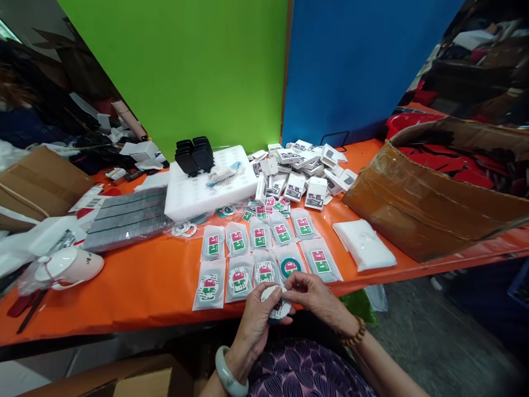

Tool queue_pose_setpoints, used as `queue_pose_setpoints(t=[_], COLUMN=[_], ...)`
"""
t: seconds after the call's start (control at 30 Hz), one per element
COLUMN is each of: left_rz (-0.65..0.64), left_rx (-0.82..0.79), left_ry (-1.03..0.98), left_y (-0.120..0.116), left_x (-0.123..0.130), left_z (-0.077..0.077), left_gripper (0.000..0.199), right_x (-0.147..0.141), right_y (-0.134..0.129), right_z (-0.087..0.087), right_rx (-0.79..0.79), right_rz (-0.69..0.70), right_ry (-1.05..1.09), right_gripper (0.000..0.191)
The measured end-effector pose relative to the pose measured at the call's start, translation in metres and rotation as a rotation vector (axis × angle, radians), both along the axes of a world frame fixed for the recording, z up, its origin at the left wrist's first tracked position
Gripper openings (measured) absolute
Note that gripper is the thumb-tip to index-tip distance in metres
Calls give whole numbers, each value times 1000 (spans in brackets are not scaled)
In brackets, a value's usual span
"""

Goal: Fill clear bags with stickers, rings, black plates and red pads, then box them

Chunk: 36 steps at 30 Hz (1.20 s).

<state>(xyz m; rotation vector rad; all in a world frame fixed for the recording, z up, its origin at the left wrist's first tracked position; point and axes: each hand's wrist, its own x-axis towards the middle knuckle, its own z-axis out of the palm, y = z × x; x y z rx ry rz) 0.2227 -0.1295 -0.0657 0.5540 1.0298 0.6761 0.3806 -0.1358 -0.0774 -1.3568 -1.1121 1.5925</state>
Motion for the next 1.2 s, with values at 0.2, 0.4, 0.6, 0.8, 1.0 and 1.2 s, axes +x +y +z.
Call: queue_pose_setpoints(t=[0.2, 0.4, 0.6, 0.8, 1.0, 1.2], left_rz=[-51, -43, -43, -56, -13, -19], left_rx=[26, -9, -27, -61, -93, -49], left_ry=[-10, 34, 66, 38, -42, -26], left_y=[-1, 0, 2, 3, 11, 19], left_x=[5, 13, 14, 18, 24, 28], left_z=[2, 0, -3, 2, 5, 4], left_gripper=[45, 50, 53, 52, 53, 51], right_x=[11, 29, 71, 87, 85, 62], right_y=[-1, -6, 5, 18, 15, 12], right_z=[2, -6, -19, -26, -28, -2], right_rx=[-92, -74, 18, 118, 278, 153], right_rz=[-120, -183, -465, -446, -437, -284], right_ry=[71, 39, -204, -587, -909, -395], right_gripper=[33, 33, 39, 34, 30, 31])
